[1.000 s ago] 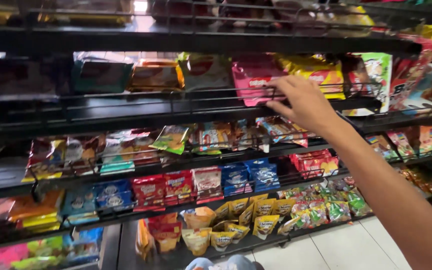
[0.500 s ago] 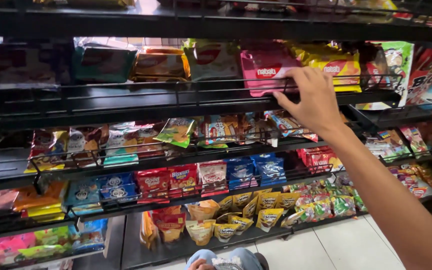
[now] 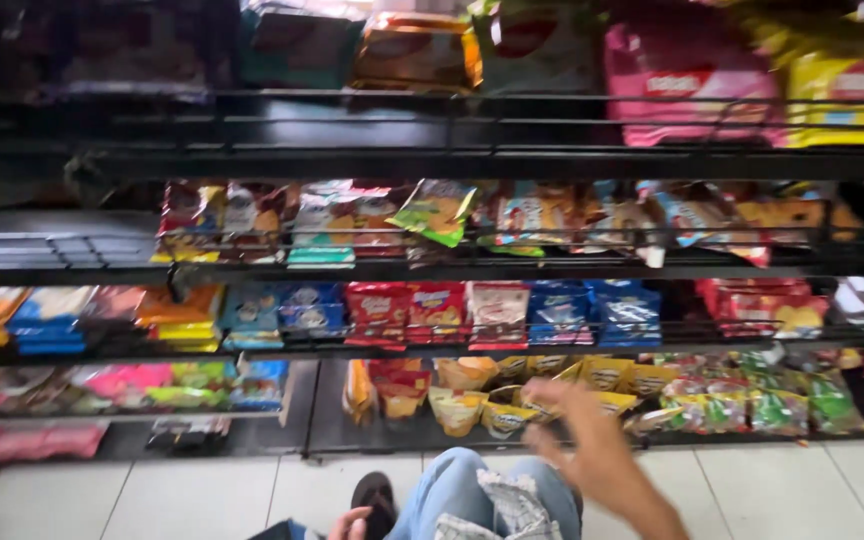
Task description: Stocking snack shelves by cleaning and scanning individual items from a box.
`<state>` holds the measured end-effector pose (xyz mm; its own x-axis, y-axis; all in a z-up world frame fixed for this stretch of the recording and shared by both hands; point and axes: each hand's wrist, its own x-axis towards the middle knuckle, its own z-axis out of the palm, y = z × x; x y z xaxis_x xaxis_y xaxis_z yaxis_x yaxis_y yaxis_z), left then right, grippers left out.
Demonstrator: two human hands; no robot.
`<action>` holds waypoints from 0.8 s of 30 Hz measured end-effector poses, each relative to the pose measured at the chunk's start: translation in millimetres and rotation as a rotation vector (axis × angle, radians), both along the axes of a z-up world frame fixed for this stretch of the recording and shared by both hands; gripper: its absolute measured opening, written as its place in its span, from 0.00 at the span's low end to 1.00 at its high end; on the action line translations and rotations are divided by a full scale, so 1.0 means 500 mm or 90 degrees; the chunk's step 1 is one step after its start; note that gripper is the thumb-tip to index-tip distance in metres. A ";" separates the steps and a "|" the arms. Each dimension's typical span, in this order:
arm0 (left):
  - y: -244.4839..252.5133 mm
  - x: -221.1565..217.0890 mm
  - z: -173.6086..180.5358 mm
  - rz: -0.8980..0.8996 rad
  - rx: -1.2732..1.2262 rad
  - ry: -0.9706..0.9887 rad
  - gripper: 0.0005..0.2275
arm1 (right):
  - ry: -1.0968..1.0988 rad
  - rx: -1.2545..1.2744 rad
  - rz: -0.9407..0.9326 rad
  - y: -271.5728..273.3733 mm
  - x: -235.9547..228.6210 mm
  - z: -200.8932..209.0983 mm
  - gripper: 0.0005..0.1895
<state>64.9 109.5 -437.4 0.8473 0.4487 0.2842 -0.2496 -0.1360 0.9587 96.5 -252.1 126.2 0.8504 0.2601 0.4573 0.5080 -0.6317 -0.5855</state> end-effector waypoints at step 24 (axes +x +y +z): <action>0.113 -0.571 0.019 0.369 0.317 0.736 0.36 | 0.300 -0.367 0.193 0.136 -0.129 -0.243 0.42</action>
